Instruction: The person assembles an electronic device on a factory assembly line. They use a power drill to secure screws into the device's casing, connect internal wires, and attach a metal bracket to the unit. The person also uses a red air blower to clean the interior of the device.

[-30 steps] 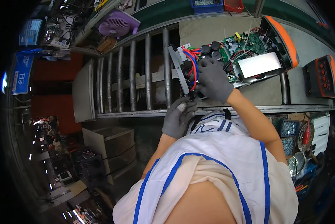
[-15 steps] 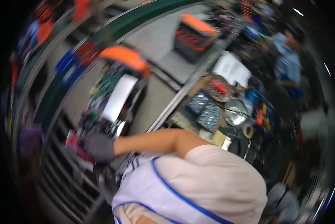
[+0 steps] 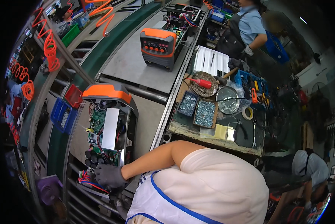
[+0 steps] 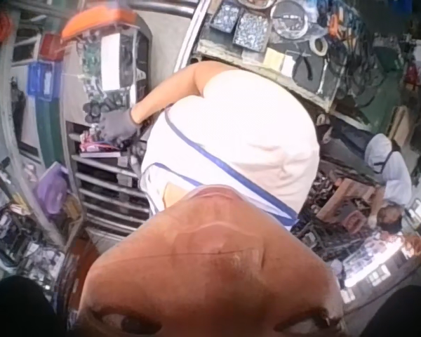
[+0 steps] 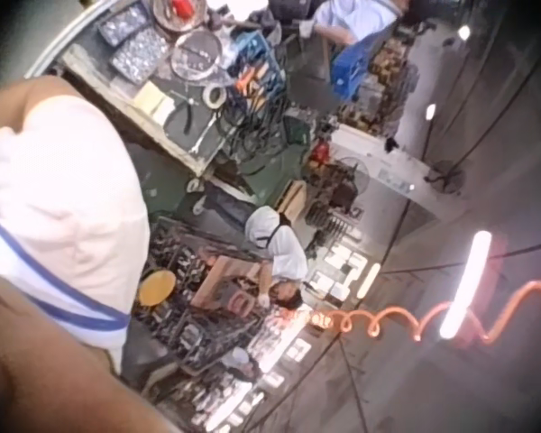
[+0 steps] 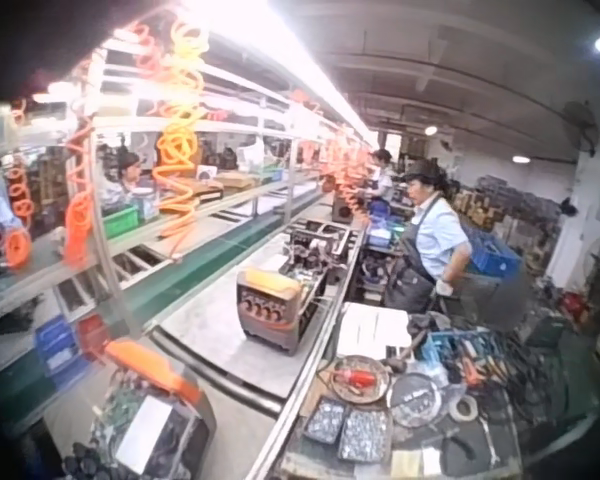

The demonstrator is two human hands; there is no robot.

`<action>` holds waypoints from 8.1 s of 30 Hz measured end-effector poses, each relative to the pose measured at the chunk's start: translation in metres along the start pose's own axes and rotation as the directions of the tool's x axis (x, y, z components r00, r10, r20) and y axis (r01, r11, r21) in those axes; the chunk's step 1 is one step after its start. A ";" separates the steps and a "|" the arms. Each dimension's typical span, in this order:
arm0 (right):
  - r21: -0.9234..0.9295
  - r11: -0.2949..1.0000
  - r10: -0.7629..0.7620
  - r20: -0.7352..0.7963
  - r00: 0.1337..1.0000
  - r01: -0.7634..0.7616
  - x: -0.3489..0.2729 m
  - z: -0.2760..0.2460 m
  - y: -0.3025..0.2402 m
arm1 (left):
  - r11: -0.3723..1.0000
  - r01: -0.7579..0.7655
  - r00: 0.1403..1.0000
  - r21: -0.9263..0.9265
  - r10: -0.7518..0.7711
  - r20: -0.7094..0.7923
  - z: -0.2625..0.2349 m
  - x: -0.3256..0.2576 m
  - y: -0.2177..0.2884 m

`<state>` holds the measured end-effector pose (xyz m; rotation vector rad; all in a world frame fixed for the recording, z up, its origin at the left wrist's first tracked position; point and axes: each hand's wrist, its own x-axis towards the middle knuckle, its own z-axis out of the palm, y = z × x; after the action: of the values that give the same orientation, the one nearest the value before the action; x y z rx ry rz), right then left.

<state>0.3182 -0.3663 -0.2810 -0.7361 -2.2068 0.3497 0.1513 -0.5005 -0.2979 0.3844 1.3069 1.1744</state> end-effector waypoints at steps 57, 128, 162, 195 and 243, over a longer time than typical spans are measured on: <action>-0.138 0.989 -0.042 0.147 0.988 0.063 -0.033 -0.051 -0.036 | 0.978 0.134 0.990 -0.161 -0.125 0.063 0.027 -0.015 -0.039; 0.264 0.964 -0.028 -0.052 0.998 0.041 -0.041 -0.081 0.024 | 0.648 -0.356 0.611 0.674 0.707 -0.356 0.114 -0.017 0.052; 0.542 0.808 0.134 0.217 0.967 -0.233 -0.054 -0.095 -0.028 | -0.436 -0.557 0.694 0.707 0.224 0.684 0.094 0.029 0.151; 0.681 0.390 0.752 0.152 0.641 -0.620 -0.221 -0.219 0.051 | 0.817 -0.058 0.819 0.574 -0.290 0.495 0.221 -0.009 -0.016; -0.091 0.989 0.114 -0.026 0.993 -0.116 -0.024 -0.112 -0.006 | 0.984 -0.084 0.996 0.154 0.077 0.055 0.068 -0.055 0.014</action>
<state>0.4119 -0.3839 -0.2175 -0.9163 -2.1781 0.2971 0.2142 -0.5139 -0.2369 0.5814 1.3554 1.1258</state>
